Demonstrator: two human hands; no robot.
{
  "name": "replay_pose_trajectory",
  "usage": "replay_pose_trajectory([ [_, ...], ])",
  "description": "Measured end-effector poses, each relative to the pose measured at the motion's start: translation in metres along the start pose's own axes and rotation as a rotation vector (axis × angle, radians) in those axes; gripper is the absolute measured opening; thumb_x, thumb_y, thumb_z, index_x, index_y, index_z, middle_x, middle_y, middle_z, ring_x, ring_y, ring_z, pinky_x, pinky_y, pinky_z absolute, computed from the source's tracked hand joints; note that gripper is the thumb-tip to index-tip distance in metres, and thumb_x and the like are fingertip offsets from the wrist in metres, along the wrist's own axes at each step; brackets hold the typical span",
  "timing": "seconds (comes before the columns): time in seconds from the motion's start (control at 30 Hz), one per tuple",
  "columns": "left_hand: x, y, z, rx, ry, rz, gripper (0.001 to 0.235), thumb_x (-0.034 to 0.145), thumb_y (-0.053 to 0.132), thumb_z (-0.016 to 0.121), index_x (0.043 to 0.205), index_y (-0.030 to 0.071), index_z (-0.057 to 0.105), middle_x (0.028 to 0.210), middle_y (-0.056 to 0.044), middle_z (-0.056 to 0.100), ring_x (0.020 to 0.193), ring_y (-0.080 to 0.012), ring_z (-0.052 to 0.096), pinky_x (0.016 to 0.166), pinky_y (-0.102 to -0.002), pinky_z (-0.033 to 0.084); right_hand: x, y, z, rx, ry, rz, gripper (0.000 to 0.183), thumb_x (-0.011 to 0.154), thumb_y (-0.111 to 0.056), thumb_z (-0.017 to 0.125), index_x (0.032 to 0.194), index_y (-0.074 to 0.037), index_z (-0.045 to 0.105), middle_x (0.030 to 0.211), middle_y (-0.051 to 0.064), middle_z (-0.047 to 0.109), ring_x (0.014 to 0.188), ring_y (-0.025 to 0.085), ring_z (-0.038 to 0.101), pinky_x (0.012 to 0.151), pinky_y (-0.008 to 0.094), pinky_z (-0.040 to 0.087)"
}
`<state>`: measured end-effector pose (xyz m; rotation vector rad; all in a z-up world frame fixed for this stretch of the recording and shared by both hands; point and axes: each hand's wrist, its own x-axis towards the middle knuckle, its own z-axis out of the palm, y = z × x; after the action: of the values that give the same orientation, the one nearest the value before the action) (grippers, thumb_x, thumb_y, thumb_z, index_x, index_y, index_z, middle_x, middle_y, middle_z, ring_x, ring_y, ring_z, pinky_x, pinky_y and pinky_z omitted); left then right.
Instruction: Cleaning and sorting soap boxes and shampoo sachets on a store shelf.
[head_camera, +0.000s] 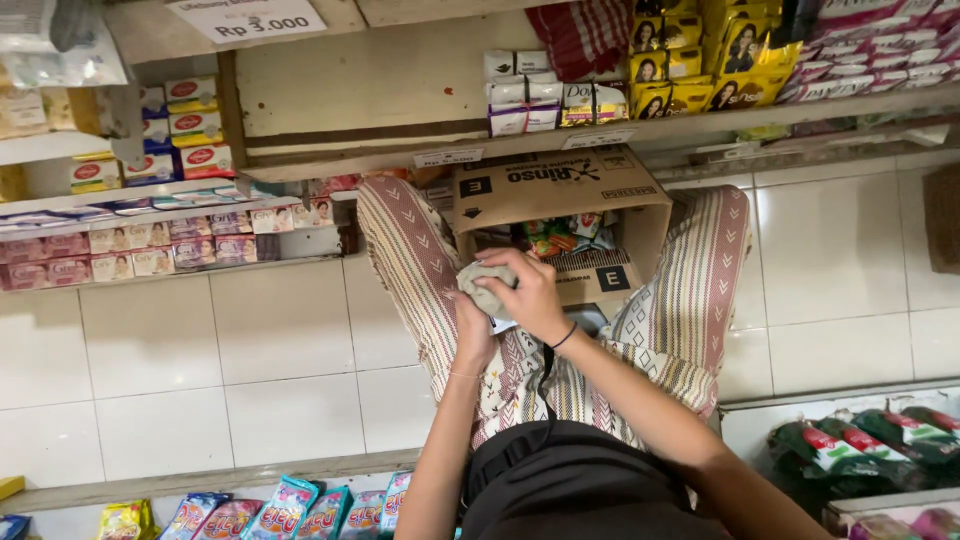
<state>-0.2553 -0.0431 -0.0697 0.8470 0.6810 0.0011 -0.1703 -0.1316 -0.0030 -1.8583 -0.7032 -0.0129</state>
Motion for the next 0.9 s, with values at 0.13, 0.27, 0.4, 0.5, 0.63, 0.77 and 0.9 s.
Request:
replay_pose_trajectory([
  [0.13, 0.009, -0.026, -0.022, 0.056, -0.03, 0.115, 0.072, 0.105, 0.053, 0.01, 0.144, 0.002, 0.041, 0.147, -0.018, 0.051, 0.142, -0.0275, 0.046, 0.119, -0.039, 0.037, -0.007, 0.035, -0.003, 0.056, -0.052, 0.038, 0.021, 0.087, -0.014, 0.081, 0.102, -0.004, 0.07, 0.106, 0.01, 0.078, 0.092, 0.02, 0.078, 0.079, 0.031, 0.064],
  [0.27, 0.005, -0.023, -0.028, 0.148, -0.076, 0.155, 0.051, 0.114, 0.035, 0.028, 0.128, -0.007, 0.055, 0.123, -0.022, 0.066, 0.107, -0.0282, 0.066, 0.094, -0.039, 0.056, -0.001, 0.025, -0.018, 0.054, -0.061, 0.147, 0.021, 0.086, -0.014, 0.082, 0.102, -0.005, 0.071, 0.098, 0.009, 0.079, 0.087, 0.02, 0.079, 0.075, 0.031, 0.063],
  [0.4, -0.009, 0.002, -0.022, 0.04, -0.086, 0.02, 0.042, 0.113, 0.029, 0.035, 0.123, -0.004, 0.058, 0.105, -0.016, 0.07, 0.083, -0.0195, 0.072, 0.071, -0.033, 0.062, 0.004, 0.005, -0.021, 0.098, -0.001, 0.153, 0.023, 0.087, -0.012, 0.081, 0.107, -0.005, 0.07, 0.1, 0.009, 0.079, 0.091, 0.019, 0.079, 0.08, 0.029, 0.061],
  [0.5, -0.041, 0.062, -0.002, 0.258, -0.174, -0.041, 0.05, 0.111, 0.035, 0.031, 0.121, -0.006, 0.057, 0.095, -0.026, 0.074, 0.078, -0.027, 0.077, 0.068, -0.036, 0.066, 0.012, -0.003, -0.023, 0.059, 0.04, 0.124, 0.026, 0.086, -0.012, 0.082, 0.109, -0.005, 0.071, 0.101, 0.009, 0.078, 0.093, 0.019, 0.078, 0.082, 0.03, 0.061],
  [0.63, -0.046, 0.074, -0.01, 0.131, -0.194, 0.048, 0.056, 0.109, 0.039, 0.026, 0.128, -0.005, 0.056, 0.113, -0.018, 0.075, 0.08, -0.025, 0.077, 0.071, -0.035, 0.068, 0.014, 0.001, -0.023, 0.003, 0.136, 0.261, 0.029, 0.085, -0.013, 0.085, 0.11, -0.006, 0.072, 0.101, 0.01, 0.079, 0.091, 0.018, 0.078, 0.08, 0.031, 0.06],
  [0.77, -0.025, 0.045, -0.032, 0.091, -0.045, 0.051, 0.075, 0.107, 0.051, 0.012, 0.137, -0.005, 0.052, 0.121, -0.02, 0.071, 0.102, -0.0284, 0.073, 0.089, -0.038, 0.062, 0.014, -0.027, -0.012, 0.224, 0.001, 0.215, 0.048, 0.083, -0.023, 0.086, 0.123, -0.008, 0.066, 0.114, 0.013, 0.075, 0.104, 0.022, 0.074, 0.091, 0.034, 0.061],
  [0.9, 0.005, -0.012, -0.064, 0.447, 0.081, 0.311, 0.076, 0.103, 0.056, 0.031, 0.152, -0.002, 0.032, 0.149, -0.023, 0.049, 0.139, -0.0355, 0.049, 0.117, -0.044, 0.041, 0.014, -0.067, 0.007, -0.056, -0.206, 0.083, 0.075, 0.062, -0.039, 0.094, 0.124, -0.008, 0.066, 0.107, 0.013, 0.067, 0.096, 0.026, 0.07, 0.084, 0.039, 0.059],
])
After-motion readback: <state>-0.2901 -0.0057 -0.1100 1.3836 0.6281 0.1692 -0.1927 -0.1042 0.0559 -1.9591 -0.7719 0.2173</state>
